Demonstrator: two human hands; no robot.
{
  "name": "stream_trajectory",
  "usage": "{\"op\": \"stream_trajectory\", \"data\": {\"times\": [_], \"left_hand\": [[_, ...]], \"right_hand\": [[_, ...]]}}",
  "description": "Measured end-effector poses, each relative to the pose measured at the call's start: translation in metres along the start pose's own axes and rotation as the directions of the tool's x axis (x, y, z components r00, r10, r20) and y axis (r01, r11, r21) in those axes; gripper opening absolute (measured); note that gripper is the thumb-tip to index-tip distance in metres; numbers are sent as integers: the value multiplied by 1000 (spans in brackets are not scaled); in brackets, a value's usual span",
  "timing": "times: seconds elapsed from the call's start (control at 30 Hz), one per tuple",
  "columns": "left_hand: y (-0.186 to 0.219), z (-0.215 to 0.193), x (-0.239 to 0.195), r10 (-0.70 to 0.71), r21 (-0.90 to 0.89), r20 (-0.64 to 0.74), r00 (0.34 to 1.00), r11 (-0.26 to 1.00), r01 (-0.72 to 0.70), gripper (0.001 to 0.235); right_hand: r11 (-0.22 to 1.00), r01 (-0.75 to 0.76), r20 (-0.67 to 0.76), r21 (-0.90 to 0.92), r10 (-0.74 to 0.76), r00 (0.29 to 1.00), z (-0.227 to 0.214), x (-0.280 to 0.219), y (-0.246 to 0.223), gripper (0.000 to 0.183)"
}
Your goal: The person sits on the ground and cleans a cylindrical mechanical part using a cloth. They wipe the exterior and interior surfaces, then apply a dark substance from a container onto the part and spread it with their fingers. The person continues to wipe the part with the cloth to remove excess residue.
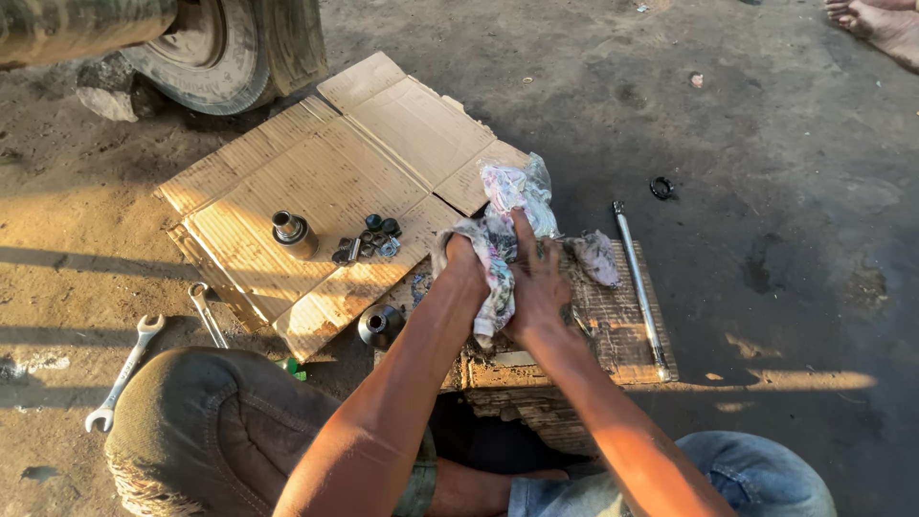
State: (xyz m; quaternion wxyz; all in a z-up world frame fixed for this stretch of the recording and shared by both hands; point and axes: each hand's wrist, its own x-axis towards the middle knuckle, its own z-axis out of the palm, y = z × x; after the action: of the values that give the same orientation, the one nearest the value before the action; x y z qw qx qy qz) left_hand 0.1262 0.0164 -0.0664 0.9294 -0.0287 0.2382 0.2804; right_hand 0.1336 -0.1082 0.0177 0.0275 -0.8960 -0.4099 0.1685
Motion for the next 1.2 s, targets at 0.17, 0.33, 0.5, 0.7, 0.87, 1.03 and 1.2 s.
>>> {"op": "stream_trajectory", "data": {"times": [0.17,0.33,0.5,0.7,0.87,1.03,1.2], "left_hand": [[-6,9,2,38,41,46,998,998,-40,56],[-7,22,-1,75,38,98,992,996,-79,56],[2,28,1,133,38,121,984,990,-138,55],[23,11,-15,283,53,96,954,956,-289,54],[-5,-4,-31,245,76,171,954,962,-261,53],[14,2,-23,227,82,159,961,967,-243,52],[20,-7,-37,211,113,185,960,966,-234,51]], "right_hand": [[954,60,-66,292,-42,997,-15,2,16,136],[-1,-170,163,985,-289,943,15,14,37,54],[-414,-465,313,782,-385,868,3,0,43,42],[780,35,86,625,-113,990,0,-21,33,114],[962,174,-282,-211,-230,932,15,-1,17,101],[943,329,-115,-45,-332,936,13,5,3,85],[785,239,19,572,-303,953,-36,-10,29,66]]}}
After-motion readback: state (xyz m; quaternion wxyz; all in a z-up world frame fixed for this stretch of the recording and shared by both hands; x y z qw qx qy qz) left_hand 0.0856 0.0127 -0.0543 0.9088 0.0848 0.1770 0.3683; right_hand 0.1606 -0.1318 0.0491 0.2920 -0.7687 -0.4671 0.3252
